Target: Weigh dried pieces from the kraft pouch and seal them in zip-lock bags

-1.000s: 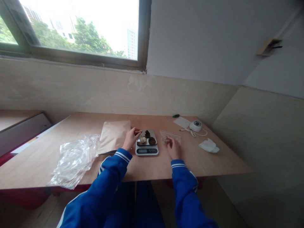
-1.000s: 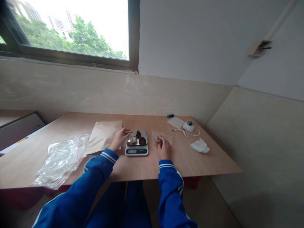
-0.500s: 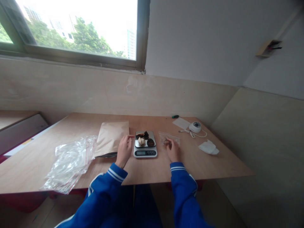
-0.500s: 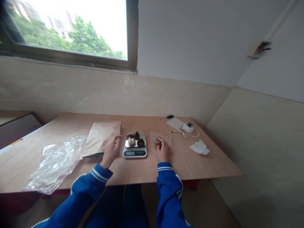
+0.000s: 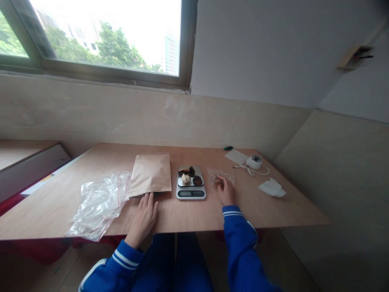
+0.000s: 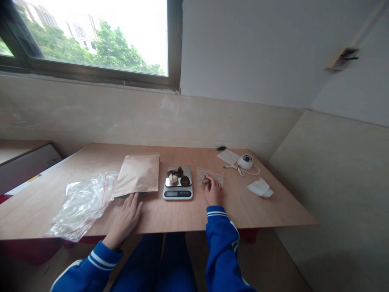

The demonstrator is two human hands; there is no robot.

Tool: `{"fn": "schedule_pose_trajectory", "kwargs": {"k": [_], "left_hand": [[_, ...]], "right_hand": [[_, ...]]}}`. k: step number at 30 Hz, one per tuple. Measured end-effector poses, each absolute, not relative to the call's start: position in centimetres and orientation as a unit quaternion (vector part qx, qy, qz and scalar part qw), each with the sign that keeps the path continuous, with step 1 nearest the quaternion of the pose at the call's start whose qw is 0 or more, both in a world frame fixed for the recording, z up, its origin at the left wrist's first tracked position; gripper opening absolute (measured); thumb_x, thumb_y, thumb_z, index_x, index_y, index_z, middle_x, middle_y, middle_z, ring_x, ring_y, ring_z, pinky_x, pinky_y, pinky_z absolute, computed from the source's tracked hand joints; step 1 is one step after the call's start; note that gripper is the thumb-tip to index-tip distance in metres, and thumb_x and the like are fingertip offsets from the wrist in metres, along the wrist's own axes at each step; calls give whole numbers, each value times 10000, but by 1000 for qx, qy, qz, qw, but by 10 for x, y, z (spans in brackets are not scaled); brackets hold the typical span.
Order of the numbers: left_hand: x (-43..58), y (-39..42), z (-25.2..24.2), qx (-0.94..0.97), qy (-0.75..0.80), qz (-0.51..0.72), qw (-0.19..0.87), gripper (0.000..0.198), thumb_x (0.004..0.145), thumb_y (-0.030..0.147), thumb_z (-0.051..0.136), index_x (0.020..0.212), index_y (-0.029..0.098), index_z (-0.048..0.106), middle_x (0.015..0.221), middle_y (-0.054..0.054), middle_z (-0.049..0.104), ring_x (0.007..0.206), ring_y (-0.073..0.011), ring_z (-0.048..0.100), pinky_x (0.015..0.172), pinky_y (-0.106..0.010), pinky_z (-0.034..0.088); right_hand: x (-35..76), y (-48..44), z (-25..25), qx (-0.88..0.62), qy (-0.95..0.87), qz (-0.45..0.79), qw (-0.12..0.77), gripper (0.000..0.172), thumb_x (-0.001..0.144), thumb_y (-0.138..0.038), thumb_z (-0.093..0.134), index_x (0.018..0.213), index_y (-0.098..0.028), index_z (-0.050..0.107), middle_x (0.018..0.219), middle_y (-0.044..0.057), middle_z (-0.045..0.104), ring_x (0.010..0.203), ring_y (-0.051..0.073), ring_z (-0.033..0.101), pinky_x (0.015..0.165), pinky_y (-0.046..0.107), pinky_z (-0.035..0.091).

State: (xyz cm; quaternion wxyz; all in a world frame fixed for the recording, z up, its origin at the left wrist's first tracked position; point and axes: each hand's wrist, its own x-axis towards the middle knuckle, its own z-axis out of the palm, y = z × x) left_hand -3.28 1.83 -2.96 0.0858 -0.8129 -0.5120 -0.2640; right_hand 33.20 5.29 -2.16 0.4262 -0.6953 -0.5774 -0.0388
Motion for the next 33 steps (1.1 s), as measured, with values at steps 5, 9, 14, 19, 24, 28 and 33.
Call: {"fn": "schedule_pose_trajectory", "kwargs": {"k": [5,9,14,19,24,28,33], "left_hand": [[-29,39,-20,-816,-544,-168,98,391,920,218,245,1091,101,577,1121,-227,598,1109,-319,542,914,-520,443],[-24,43,-4,-807,-572,-115,87,364,924,243,292,1091,143,600,1042,-206,592,1020,-341,548,823,-564,447],[-21,36,-2,-795,-586,-105,112,377,920,247,315,1165,167,590,1089,-214,577,1066,-378,521,868,-653,366],[-22,35,-7,-801,-576,-134,96,398,923,270,298,1128,134,610,1052,-225,590,1062,-381,537,899,-661,349],[-30,38,-13,-816,-552,-147,88,414,919,219,266,1147,169,609,1072,-229,597,1086,-387,546,883,-668,364],[-30,32,-20,-816,-547,-170,80,445,922,258,233,1093,127,621,1165,-251,578,1179,-393,496,945,-627,359],[-15,9,-9,-771,-578,-266,45,478,898,383,340,1215,69,513,1288,-235,514,1228,-350,466,989,-498,395]], "right_hand": [[331,53,-21,-703,-569,-31,424,364,777,-191,444,1099,-217,613,1073,87,641,997,245,542,897,409,385],[331,53,-22,-709,-563,-30,424,366,779,-199,441,1104,-220,610,1078,86,635,1009,243,536,909,411,368],[331,53,-22,-714,-559,-23,422,371,783,-202,442,1113,-227,609,1089,84,634,1014,249,530,905,418,365],[331,53,-22,-705,-564,-34,428,372,782,-192,441,1112,-219,611,1071,86,637,1001,242,531,906,414,366],[331,53,-22,-708,-563,-32,426,377,779,-187,445,1115,-224,611,1079,85,636,998,246,532,894,417,370],[330,52,-20,-704,-565,-33,429,377,774,-179,444,1109,-217,614,1070,89,640,995,247,534,905,420,366],[330,51,-18,-701,-569,-21,429,379,777,-185,439,1115,-212,608,1079,91,636,1008,249,532,904,422,371]]}}
